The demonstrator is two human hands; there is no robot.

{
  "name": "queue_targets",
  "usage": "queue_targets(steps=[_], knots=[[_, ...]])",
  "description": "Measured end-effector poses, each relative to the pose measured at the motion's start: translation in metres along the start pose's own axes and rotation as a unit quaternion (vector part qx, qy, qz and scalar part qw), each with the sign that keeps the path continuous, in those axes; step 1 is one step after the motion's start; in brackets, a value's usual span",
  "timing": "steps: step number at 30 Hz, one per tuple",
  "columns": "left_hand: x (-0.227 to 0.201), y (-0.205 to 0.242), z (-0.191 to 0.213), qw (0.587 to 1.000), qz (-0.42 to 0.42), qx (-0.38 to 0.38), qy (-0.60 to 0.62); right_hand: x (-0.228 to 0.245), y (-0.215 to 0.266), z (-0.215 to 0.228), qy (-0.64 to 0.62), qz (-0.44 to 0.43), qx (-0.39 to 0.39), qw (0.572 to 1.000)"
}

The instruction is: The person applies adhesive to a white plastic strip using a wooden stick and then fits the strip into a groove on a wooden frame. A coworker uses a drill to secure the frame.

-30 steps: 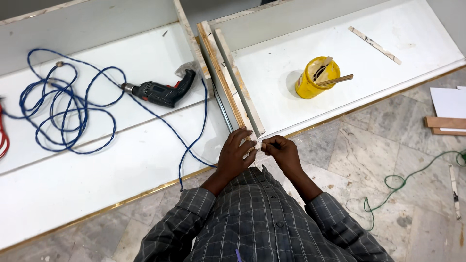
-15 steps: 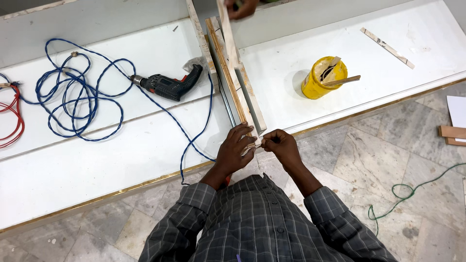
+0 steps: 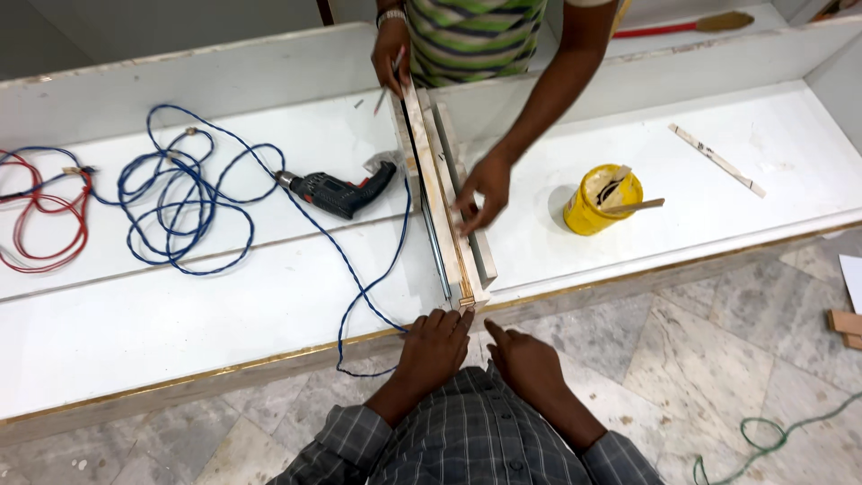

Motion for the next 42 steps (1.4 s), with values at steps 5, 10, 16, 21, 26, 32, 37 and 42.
queue_targets(steps=[5,10,16,21,26,32,37,42], knots=[[-0.007,-0.004,-0.009,0.997,0.007,0.041,-0.064,0.007,0.001,-0.001,0.003,0.012,0.02,1.0],[-0.01,-0.005,-0.014,0.997,0.017,0.041,-0.061,0.004,0.006,-0.004,-0.004,0.011,0.031,0.999],[-0.003,-0.002,-0.027,0.996,0.044,0.067,-0.045,-0.004,0.009,-0.017,-0.007,0.004,0.073,0.997],[0.003,0.004,-0.036,0.995,0.062,0.079,-0.011,-0.013,0.008,-0.034,-0.017,0.005,0.085,0.996],[0.002,0.009,-0.05,0.99,0.066,0.095,0.077,-0.017,0.004,-0.05,-0.017,0.012,0.079,0.997],[0.003,0.013,-0.057,0.987,0.081,0.075,0.12,-0.015,0.008,-0.04,-0.006,0.007,0.112,0.994],[0.002,0.012,-0.046,0.989,0.111,0.071,0.062,-0.008,0.012,-0.022,-0.011,0.026,0.075,0.997],[-0.01,0.002,-0.031,0.994,0.089,0.035,0.045,-0.006,0.012,-0.012,-0.005,0.029,0.073,0.997]])
Point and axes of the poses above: each hand's wrist, its own y-axis away from the middle knuckle, its own z-axis out of the back of the hand, x = y × z, the point moved 7 cm from there along -y, towards the middle knuckle, and after that the axes turned 11 degrees about y, right-handed, at the moved point
